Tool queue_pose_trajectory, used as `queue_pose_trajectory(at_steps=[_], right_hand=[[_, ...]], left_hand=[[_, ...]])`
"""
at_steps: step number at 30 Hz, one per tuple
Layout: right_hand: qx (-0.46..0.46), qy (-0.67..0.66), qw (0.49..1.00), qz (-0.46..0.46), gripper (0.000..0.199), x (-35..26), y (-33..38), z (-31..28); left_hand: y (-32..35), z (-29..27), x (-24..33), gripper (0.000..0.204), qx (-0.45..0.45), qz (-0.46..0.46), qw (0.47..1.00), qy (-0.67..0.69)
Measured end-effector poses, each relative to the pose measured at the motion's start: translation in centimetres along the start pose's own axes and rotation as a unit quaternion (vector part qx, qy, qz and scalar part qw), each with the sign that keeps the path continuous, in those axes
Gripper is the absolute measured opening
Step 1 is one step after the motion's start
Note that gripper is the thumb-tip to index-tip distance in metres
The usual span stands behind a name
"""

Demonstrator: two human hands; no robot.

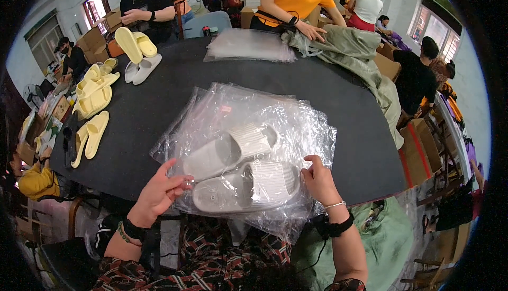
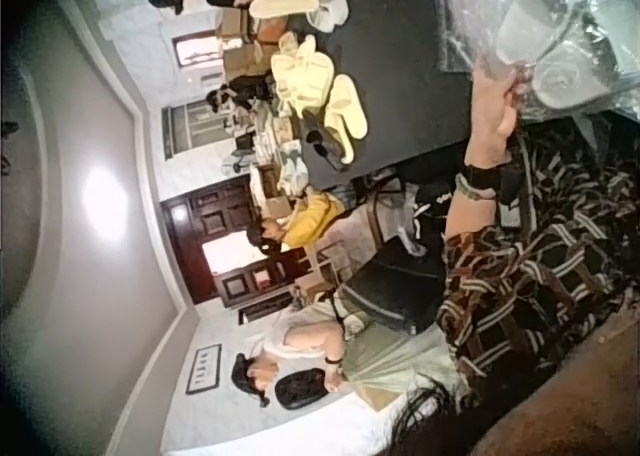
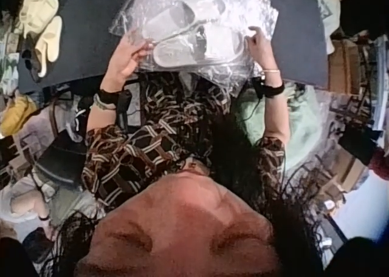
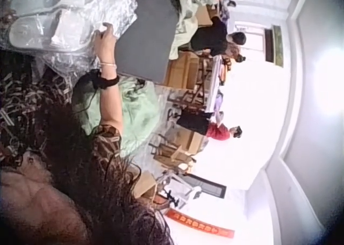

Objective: The recorder is packaging pairs of slippers into plastic bags.

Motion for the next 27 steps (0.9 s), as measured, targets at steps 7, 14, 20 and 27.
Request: queue_pose_trajectory(at_steps=[7,14,20,27], right_hand=[[0.019,-0.053,0.998,0.040,0.032,1.2,0.7,-0.3],[-0.005,-0.088,0.996,-0.021,0.033,-1.6,1.5,0.1],[0.021,-0.086,0.996,-0.020,0.036,-1.2,1.3,-0.6],[0.028,-0.091,0.995,-0.008,0.034,0.1,1.9,-0.4]], left_hand=[[1.3,-0.7,1.0,0.054,0.045,0.024,0.998,0.036],[-0.1,-1.5,-2.4,0.035,0.029,-0.104,0.969,0.224],[0.6,6.7,1.7,0.067,-0.327,-0.062,0.938,-0.098],[-3.0,6.6,0.1,0.055,-0.304,-0.031,0.933,-0.192]])
Point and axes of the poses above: each hand's wrist, its own y-axis away from the middle knuckle, its own z-axis out of the palm, x = y × z, the point moved 10 cm from there along -y, towards the middle knuckle, and after that the axes turned 8 degrees about -y, right-handed, at the moved point
